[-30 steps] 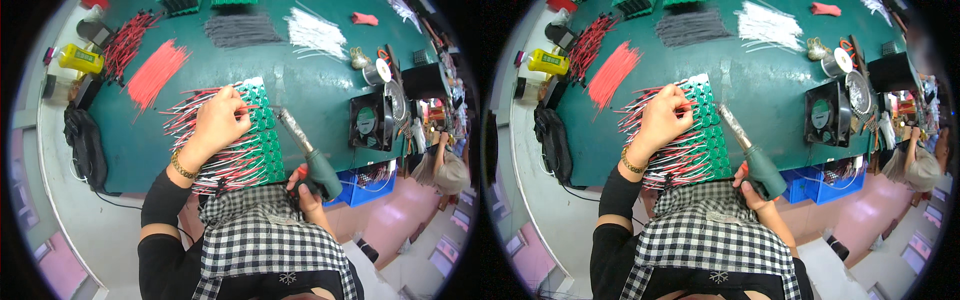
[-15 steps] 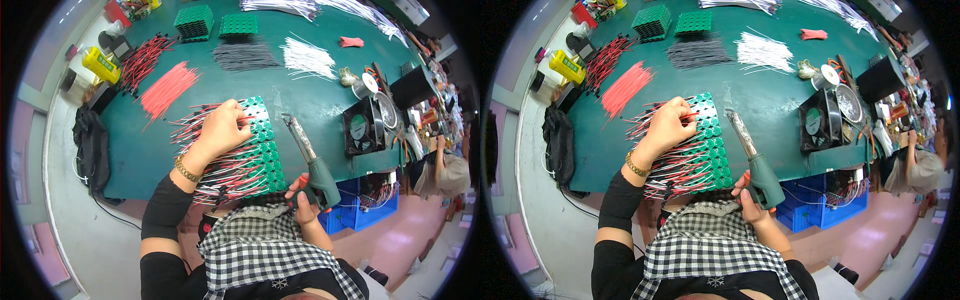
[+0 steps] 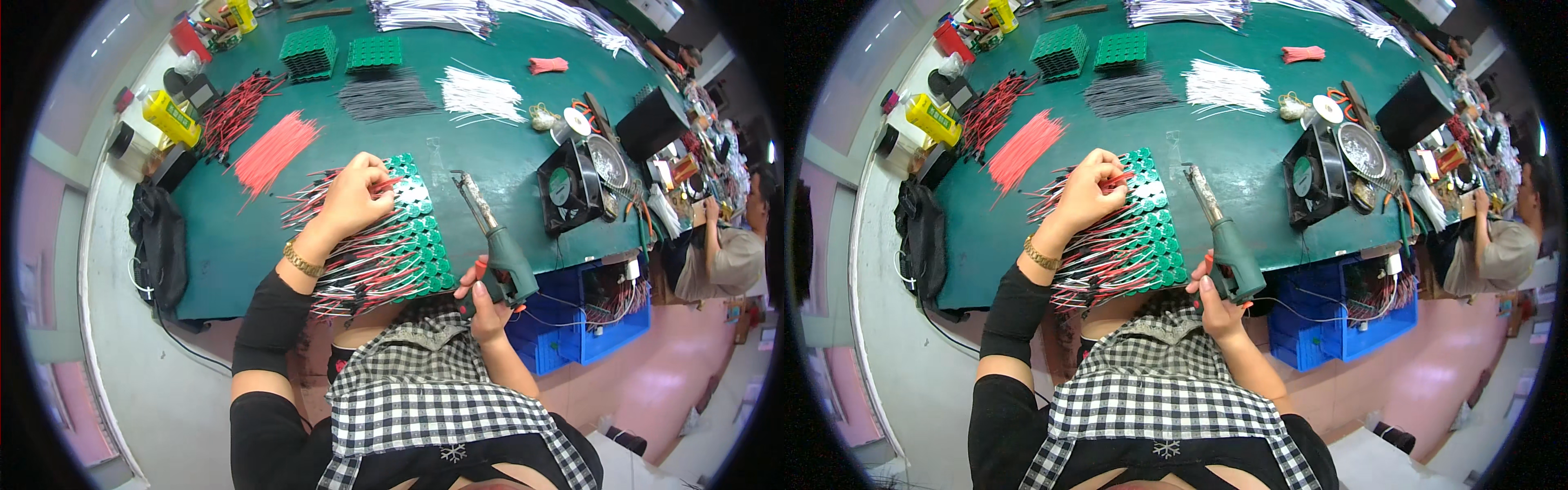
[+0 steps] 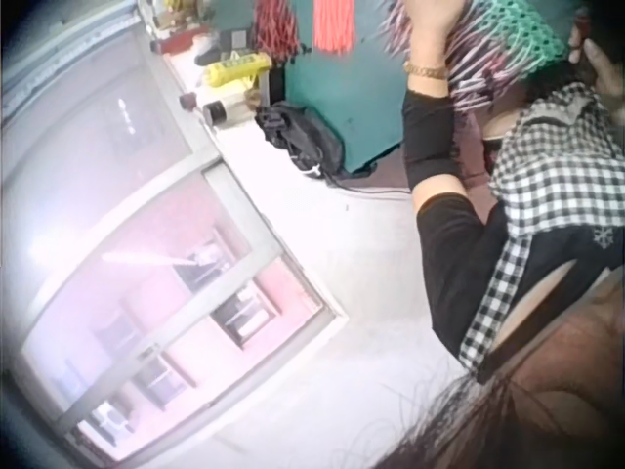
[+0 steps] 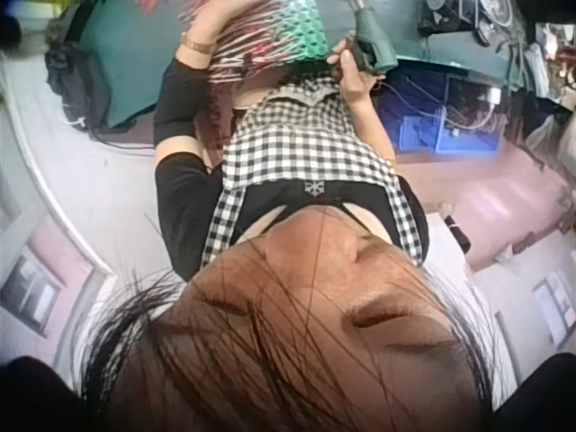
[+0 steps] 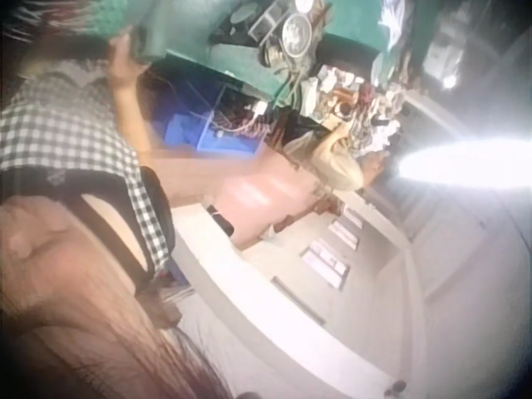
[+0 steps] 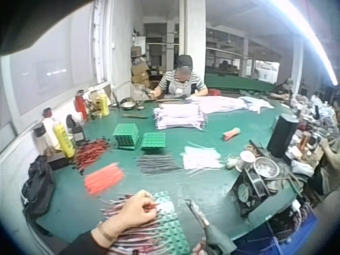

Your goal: The person solders bundles of wires to a panel of circular circuit boards using a soldering iron, repeatedly picking up wires from piles on the table and attaching them to the boards.

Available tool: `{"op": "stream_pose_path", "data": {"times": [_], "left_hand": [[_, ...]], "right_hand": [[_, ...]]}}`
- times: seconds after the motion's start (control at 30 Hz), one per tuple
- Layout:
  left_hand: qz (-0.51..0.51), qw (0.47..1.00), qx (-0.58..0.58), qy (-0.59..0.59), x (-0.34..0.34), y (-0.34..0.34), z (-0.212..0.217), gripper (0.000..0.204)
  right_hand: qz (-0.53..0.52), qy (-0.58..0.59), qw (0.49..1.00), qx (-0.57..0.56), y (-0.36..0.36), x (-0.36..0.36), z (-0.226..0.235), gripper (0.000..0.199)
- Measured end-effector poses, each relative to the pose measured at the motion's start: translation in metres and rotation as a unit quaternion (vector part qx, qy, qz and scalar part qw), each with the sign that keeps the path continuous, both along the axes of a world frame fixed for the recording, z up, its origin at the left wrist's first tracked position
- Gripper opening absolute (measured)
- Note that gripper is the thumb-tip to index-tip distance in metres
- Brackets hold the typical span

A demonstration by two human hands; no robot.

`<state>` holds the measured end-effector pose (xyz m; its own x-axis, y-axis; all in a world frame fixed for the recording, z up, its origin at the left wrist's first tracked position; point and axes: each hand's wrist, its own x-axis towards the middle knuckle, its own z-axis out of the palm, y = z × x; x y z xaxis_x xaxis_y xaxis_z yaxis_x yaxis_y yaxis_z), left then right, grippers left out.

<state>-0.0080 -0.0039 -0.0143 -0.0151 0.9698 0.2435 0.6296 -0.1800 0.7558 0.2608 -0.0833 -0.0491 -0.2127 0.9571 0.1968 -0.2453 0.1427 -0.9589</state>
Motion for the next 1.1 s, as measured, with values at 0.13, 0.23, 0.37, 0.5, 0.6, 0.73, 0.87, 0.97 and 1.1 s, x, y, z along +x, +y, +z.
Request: {"op": "stream_pose_path", "data": {"times": [0.13, 0.23, 0.37, 0.5, 0.6, 0.73, 0.87, 0.97, 1.1], "left_hand": [[-0.026, 1.000, 0.000, -0.016, 0.009, -0.008, 0.002, 0.012], [-0.039, 0.998, 0.022, 0.048, 0.014, -0.011, 0.000, 0.010], [-0.009, 0.997, 0.001, 0.072, 0.015, -0.009, -0.002, 0.007], [-0.011, 0.998, 0.014, 0.054, 0.018, -0.010, 0.002, 0.007], [-0.003, 0.997, 0.011, 0.071, 0.019, -0.010, 0.006, 0.007], [0.004, 0.998, -0.017, 0.058, 0.019, -0.012, 0.002, 0.008], [-0.006, 0.999, 0.002, 0.052, 0.018, -0.013, 0.002, 0.009], [-0.003, 0.999, 0.008, 0.048, 0.018, -0.011, 0.005, 0.009], [-0.008, 0.999, -0.008, 0.049, 0.018, -0.010, 0.007, 0.009]], "right_hand": [[0.013, -0.009, 1.000, 0.016, 0.001, 0.007, -0.002, 0.040], [0.027, -0.028, 0.999, 0.019, 0.002, 0.008, -0.002, 0.043], [0.052, -0.028, 0.995, -0.079, -0.011, 0.021, -0.002, 0.050], [0.039, -0.027, 0.991, -0.122, -0.021, 0.026, -0.005, 0.057], [0.085, -0.056, 0.990, -0.100, -0.013, 0.031, 0.000, 0.035], [0.055, -0.133, 0.989, -0.046, -0.007, 0.028, 0.008, 0.015], [0.063, -0.173, 0.981, -0.063, -0.007, 0.030, 0.013, 0.014], [0.045, -0.147, 0.982, -0.108, -0.008, 0.025, 0.020, 0.014], [0.127, -0.174, 0.974, -0.075, -0.008, 0.041, 0.004, 0.036]]}}
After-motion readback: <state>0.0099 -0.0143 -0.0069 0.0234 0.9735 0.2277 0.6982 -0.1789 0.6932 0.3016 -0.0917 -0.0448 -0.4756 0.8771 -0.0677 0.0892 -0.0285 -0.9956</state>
